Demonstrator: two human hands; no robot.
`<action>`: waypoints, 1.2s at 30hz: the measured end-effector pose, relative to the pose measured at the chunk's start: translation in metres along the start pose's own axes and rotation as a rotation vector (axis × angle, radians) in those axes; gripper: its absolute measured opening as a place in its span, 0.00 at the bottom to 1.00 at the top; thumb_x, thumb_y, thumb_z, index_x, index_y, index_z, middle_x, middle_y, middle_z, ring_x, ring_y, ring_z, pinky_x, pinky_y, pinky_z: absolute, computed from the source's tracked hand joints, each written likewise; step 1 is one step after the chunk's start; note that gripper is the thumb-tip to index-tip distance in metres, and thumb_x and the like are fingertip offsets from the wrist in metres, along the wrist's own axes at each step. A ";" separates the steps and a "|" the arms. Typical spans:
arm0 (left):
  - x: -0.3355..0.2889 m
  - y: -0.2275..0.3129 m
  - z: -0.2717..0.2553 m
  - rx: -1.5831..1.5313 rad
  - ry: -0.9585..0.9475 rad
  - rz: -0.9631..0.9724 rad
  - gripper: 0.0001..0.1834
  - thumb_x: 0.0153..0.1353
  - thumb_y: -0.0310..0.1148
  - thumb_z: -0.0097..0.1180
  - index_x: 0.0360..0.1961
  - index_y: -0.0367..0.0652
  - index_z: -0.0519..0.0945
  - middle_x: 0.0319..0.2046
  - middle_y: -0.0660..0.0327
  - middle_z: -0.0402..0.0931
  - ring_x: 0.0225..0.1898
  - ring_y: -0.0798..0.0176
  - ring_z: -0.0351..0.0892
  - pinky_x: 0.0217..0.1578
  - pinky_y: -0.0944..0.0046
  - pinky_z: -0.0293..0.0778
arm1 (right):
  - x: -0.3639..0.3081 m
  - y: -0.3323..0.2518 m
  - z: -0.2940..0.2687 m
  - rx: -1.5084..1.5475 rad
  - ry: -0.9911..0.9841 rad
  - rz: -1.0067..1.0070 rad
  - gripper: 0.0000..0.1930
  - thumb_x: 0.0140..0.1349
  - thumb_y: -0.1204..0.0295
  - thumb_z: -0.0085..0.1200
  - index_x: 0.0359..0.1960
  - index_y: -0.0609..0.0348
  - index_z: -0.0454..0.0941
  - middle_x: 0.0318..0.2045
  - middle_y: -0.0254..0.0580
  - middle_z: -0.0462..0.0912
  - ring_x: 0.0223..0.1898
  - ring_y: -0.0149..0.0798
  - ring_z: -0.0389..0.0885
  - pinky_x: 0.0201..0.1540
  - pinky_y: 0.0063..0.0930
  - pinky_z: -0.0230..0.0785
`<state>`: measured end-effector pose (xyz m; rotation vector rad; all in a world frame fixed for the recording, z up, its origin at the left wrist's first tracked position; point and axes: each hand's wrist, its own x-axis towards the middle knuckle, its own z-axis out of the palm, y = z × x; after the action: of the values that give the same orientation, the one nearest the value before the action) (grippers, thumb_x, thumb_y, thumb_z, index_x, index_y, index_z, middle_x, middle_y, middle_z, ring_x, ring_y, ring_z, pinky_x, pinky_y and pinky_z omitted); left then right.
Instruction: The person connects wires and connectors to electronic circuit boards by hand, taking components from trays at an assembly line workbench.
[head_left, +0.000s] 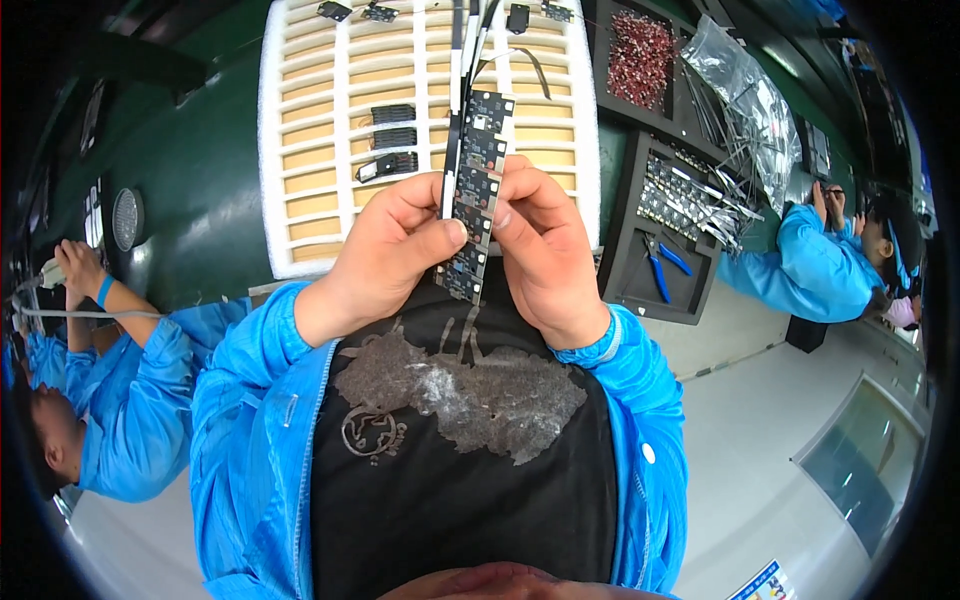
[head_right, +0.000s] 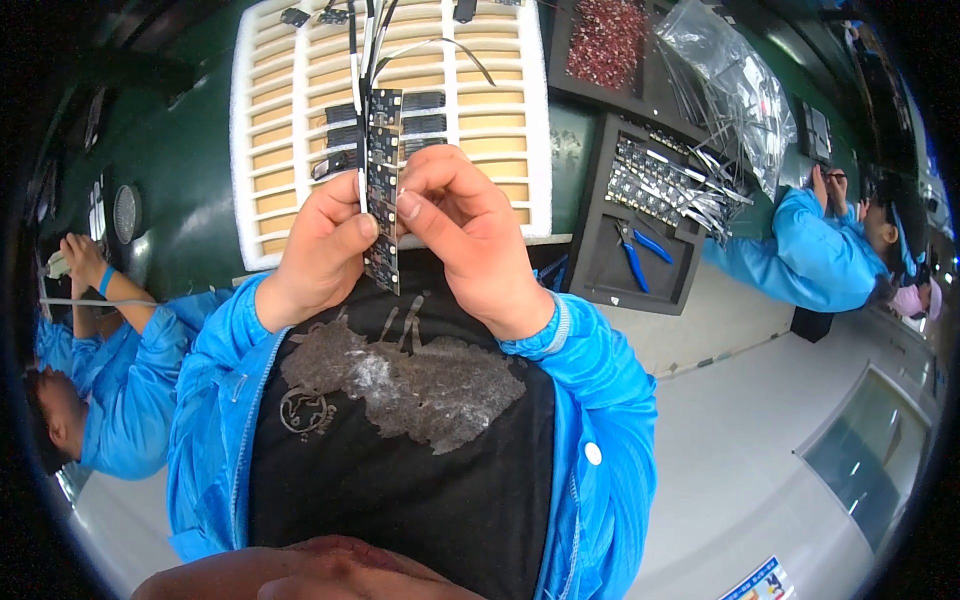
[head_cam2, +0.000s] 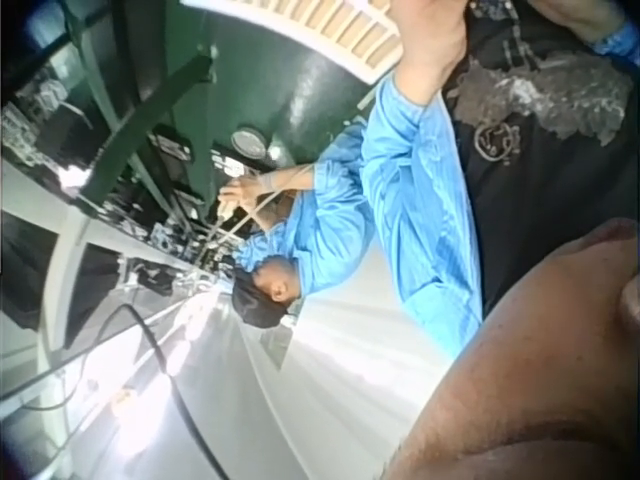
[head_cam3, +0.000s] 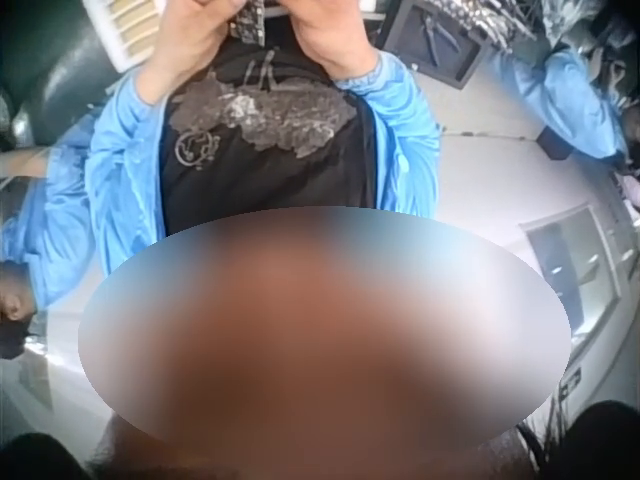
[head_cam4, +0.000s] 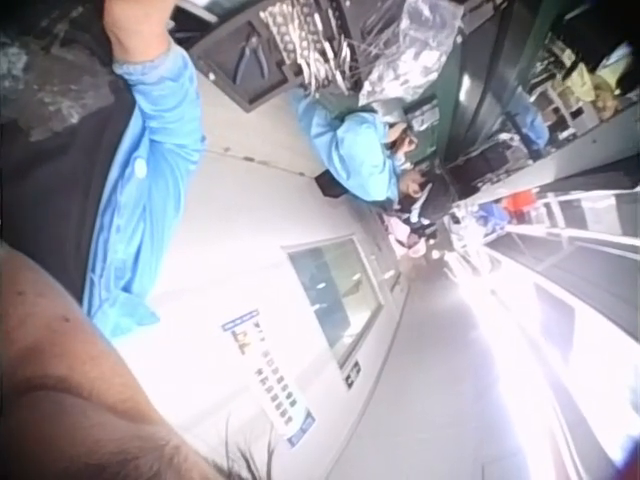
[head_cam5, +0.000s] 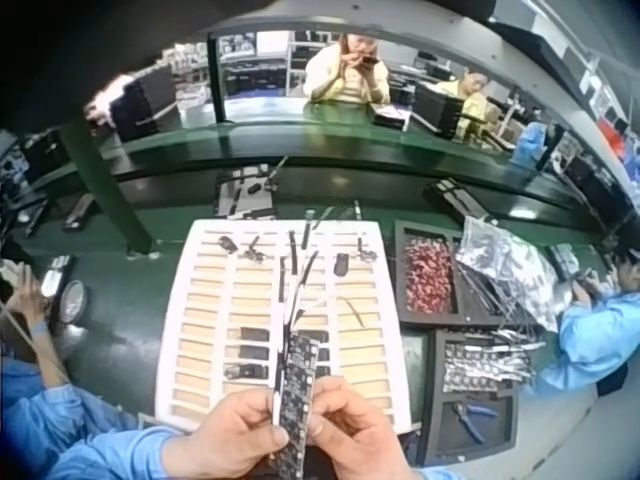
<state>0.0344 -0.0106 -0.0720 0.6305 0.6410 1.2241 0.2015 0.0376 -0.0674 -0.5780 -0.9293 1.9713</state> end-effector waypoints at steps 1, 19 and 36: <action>0.000 0.000 -0.002 0.004 0.012 -0.003 0.14 0.66 0.25 0.55 0.53 0.35 0.75 0.47 0.63 0.79 0.49 0.72 0.76 0.55 0.68 0.69 | 0.000 -0.003 0.002 -0.001 0.003 -0.001 0.04 0.67 0.80 0.55 0.42 0.64 0.76 0.44 0.36 0.72 0.42 0.30 0.76 0.47 0.25 0.72; -0.001 0.015 0.011 0.266 0.182 0.080 0.09 0.67 0.22 0.51 0.48 0.37 0.75 0.44 0.65 0.78 0.46 0.75 0.74 0.50 0.70 0.70 | -0.014 -0.044 0.004 -0.886 0.075 -0.244 0.07 0.56 0.85 0.60 0.35 0.63 0.82 0.34 0.42 0.83 0.38 0.39 0.80 0.44 0.28 0.71; -0.002 0.025 0.021 0.469 0.277 -0.003 0.03 0.68 0.26 0.52 0.42 0.41 0.73 0.30 0.69 0.81 0.21 0.86 0.67 0.18 0.81 0.61 | -0.016 -0.045 0.016 -1.290 -0.248 -0.185 0.07 0.59 0.85 0.54 0.36 0.62 0.73 0.31 0.44 0.74 0.35 0.47 0.72 0.39 0.33 0.66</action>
<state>0.0339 -0.0088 -0.0393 0.8532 1.1807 1.1739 0.2218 0.0334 -0.0214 -0.8729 -2.3059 1.0739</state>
